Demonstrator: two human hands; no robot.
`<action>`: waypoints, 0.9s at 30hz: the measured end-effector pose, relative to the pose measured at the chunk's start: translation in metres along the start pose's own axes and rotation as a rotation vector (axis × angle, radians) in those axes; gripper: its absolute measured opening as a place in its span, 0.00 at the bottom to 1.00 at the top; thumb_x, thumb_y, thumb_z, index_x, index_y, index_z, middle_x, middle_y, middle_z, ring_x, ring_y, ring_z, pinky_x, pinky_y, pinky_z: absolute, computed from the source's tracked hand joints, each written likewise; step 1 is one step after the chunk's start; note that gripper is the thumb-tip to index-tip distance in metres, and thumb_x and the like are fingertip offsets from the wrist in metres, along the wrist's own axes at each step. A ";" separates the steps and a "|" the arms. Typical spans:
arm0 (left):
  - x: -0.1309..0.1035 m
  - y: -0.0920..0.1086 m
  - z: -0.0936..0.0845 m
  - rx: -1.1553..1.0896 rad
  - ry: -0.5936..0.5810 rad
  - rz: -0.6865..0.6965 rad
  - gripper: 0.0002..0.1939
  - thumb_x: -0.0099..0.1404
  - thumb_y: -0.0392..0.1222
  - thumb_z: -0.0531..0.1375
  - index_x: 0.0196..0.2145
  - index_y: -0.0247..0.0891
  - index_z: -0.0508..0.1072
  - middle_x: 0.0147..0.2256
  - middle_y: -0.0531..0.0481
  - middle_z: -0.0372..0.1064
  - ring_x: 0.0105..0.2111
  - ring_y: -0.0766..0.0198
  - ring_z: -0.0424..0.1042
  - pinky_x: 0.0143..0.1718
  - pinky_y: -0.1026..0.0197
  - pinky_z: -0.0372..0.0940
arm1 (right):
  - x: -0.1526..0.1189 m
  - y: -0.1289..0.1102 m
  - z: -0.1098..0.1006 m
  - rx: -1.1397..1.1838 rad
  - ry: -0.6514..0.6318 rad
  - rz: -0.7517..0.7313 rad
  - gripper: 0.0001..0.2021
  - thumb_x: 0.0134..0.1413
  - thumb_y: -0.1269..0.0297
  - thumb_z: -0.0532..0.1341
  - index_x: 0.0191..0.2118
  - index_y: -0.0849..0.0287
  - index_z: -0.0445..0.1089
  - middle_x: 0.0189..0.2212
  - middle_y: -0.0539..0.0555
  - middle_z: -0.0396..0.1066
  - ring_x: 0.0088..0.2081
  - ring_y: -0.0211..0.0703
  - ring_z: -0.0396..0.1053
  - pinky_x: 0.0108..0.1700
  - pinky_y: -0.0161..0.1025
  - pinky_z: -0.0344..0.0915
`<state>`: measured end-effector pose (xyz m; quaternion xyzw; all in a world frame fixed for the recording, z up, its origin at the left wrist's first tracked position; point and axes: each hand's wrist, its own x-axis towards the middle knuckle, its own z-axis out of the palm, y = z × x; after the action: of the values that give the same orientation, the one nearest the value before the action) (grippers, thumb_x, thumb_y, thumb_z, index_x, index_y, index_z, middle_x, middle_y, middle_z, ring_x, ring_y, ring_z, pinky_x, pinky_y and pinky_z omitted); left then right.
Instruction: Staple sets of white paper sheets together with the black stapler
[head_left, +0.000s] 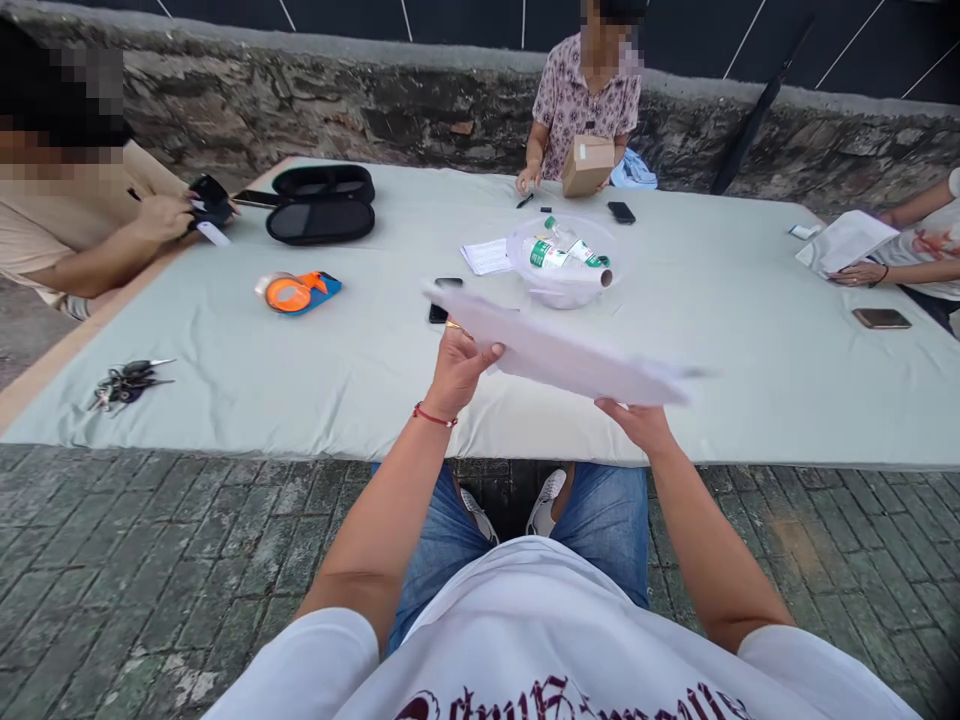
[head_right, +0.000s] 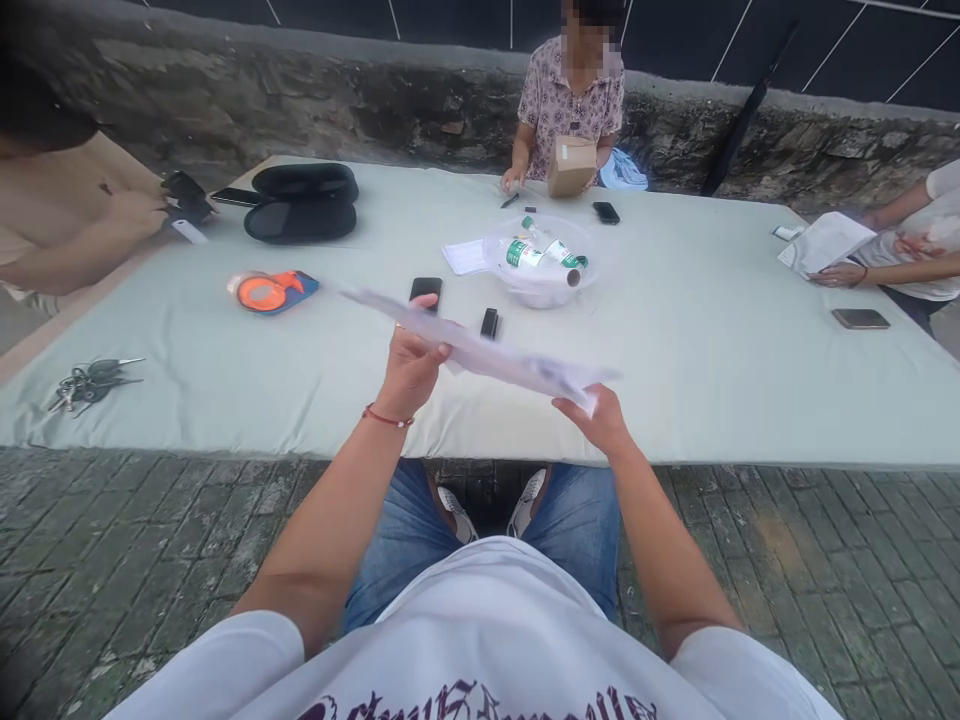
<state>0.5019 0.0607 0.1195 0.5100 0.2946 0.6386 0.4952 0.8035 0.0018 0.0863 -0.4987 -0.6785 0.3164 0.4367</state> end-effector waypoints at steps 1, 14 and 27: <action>0.000 -0.004 -0.002 0.006 -0.029 -0.030 0.39 0.51 0.52 0.74 0.58 0.43 0.68 0.49 0.43 0.76 0.52 0.54 0.74 0.56 0.52 0.65 | 0.008 0.003 0.004 0.050 -0.038 -0.015 0.25 0.55 0.53 0.67 0.57 0.51 0.70 0.53 0.55 0.75 0.55 0.52 0.72 0.59 0.50 0.66; -0.012 -0.052 -0.023 0.209 -0.065 -0.440 0.25 0.51 0.56 0.72 0.40 0.33 0.79 0.40 0.41 0.79 0.40 0.51 0.76 0.43 0.52 0.71 | 0.036 0.031 0.032 0.330 -0.062 0.291 0.25 0.45 0.52 0.73 0.49 0.56 0.77 0.49 0.58 0.77 0.55 0.56 0.72 0.59 0.54 0.68; -0.037 -0.062 -0.025 0.266 -0.024 -0.414 0.27 0.54 0.60 0.69 0.42 0.35 0.81 0.45 0.41 0.78 0.50 0.48 0.73 0.55 0.48 0.64 | 0.052 0.021 0.033 0.420 -0.224 0.217 0.24 0.48 0.50 0.71 0.51 0.51 0.75 0.47 0.56 0.78 0.53 0.54 0.73 0.58 0.52 0.68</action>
<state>0.4986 0.0504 0.0435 0.5072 0.4684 0.4728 0.5475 0.7753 0.0574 0.0688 -0.4290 -0.5846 0.5485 0.4164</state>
